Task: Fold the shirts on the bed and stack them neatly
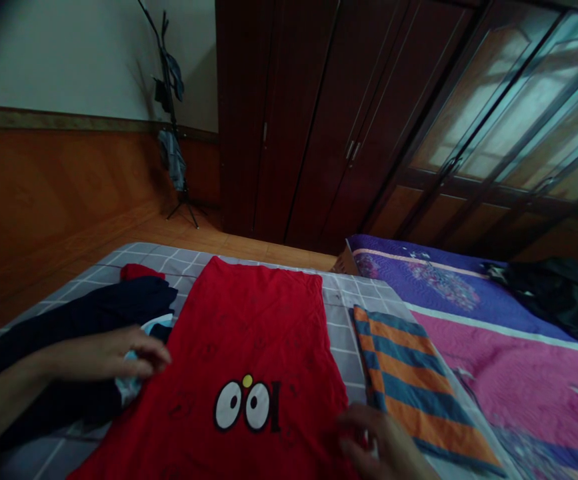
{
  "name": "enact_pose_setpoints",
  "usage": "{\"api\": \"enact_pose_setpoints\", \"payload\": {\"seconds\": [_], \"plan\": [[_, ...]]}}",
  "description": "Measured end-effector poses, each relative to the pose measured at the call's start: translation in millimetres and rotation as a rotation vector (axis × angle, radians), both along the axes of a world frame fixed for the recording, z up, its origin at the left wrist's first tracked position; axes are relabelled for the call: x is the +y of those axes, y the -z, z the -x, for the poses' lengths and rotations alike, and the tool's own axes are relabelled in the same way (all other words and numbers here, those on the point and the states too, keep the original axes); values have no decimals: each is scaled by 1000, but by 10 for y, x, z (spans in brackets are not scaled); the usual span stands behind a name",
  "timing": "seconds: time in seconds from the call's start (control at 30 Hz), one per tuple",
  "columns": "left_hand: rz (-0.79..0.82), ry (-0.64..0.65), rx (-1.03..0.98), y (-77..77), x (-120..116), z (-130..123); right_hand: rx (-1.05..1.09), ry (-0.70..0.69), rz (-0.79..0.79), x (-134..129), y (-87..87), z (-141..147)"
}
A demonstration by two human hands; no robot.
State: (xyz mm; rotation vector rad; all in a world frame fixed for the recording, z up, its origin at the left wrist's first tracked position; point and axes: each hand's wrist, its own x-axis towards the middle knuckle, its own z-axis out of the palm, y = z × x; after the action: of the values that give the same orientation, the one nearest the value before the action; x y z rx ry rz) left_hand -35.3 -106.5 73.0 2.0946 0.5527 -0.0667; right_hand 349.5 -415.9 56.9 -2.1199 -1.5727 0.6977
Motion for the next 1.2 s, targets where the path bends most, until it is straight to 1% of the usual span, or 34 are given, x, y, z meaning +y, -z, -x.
{"api": "enact_pose_setpoints", "payload": {"seconds": [0.03, 0.07, 0.1, 0.13, 0.17, 0.23, 0.27, 0.33, 0.4, 0.5, 0.63, 0.73, 0.83, 0.97, 1.1, 1.13, 1.2], "plan": [[41, -32, -50, -32, 235, -161, 43, 37, -32, 199, -39, -72], [41, -153, -115, -21, 467, -317, 93, 82, -77, 410, -51, -155], [33, -308, -162, 28, 690, -464, 166, 161, -122, 626, -35, -249], [8, -404, -189, 108, 894, -598, 235, 288, -144, 838, 9, -350], [-17, -508, -206, 208, 1075, -717, 238, 365, -157, 1036, 76, -454], [-71, -678, -221, 427, 1352, -905, 228, 477, -167, 1375, 246, -657], [-97, -743, -222, 529, 1447, -973, 215, 523, -164, 1512, 331, -748], [-157, -830, -219, 699, 1568, -1060, 194, 596, -146, 1735, 470, -897], [-219, -870, -212, 823, 1628, -1097, 177, 631, -114, 1919, 554, -1009], [-287, -865, -186, 940, 1678, -1107, 144, 630, -62, 2178, 602, -1142], [-339, -835, -132, 1001, 1700, -1114, 64, 625, -19, 2488, 628, -1290], [-379, -857, -106, 998, 1675, -1139, -13, 631, -25, 2630, 655, -1338], [-395, -896, -128, 980, 1657, -1171, -77, 655, -66, 2669, 687, -1315], [-348, -943, -236, 977, 1686, -1186, -95, 722, -165, 2632, 726, -1281], [-240, -998, -342, 988, 1672, -1178, -9, 764, -285, 2622, 744, -1329], [-210, -993, -362, 982, 1650, -1179, 28, 764, -313, 2630, 746, -1341], [-103, -937, -406, 953, 1593, -1186, 121, 741, -371, 2653, 744, -1346]]}}
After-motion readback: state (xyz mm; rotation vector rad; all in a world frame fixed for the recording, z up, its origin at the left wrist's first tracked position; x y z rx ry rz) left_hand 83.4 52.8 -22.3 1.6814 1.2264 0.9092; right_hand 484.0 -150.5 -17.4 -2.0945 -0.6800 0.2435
